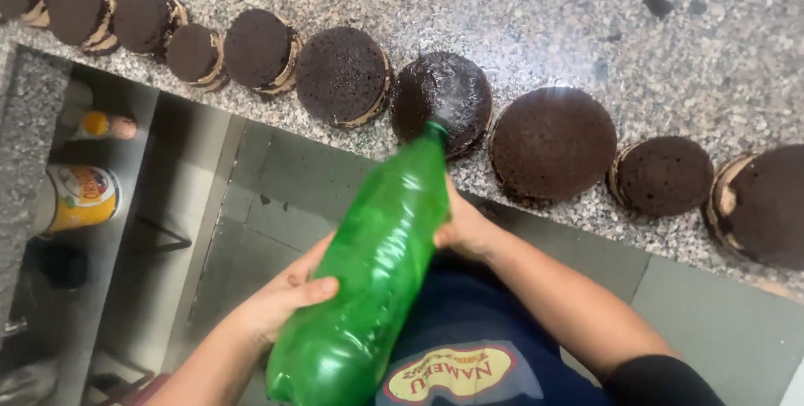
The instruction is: Assembling multi-layered chocolate cakes by stacking cake layers, adding chocolate chips, and applying chocolate sauce and frosting.
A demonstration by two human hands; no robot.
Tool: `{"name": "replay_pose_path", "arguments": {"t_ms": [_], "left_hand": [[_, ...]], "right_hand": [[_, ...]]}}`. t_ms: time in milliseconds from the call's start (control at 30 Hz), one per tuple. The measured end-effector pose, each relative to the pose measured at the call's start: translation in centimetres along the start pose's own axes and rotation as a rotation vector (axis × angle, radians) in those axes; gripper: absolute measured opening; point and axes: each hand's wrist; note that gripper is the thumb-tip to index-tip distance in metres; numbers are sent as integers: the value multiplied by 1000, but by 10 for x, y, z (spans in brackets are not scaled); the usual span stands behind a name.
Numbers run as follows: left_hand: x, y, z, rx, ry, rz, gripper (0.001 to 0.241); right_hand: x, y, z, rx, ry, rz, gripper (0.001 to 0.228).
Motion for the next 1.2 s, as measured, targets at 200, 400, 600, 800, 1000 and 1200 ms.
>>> {"name": "replay_pose_path", "arguments": {"t_ms": [200, 400, 600, 800, 1000, 1200], "left_hand": [[15, -25, -9, -141, -167, -43, 108], [4, -30, -7, -56, -157, -6, 111], [-23, 3, 23, -278, -211, -178, 109], [-30, 9, 26, -277, -282, -199, 107], [-42, 11, 27, -201, -233, -112, 106], [-38, 10, 27, -430, -220, -294, 102]], "right_hand": [[18, -5, 47, -115, 104, 91, 140], [5, 2, 20, -88, -46, 111, 139], [64, 2, 17, -48, -136, 204, 143], [84, 6, 15, 23, -188, 228, 145], [56, -19, 11, -51, -162, 256, 141], [98, 18, 14, -20, -176, 255, 136]]}}
Point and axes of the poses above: each hand's wrist, its own x-axis away from the middle knuckle, its own y-axis out of the palm, z = x × y, and after that the axes turned 12 degrees about -x, right-handed
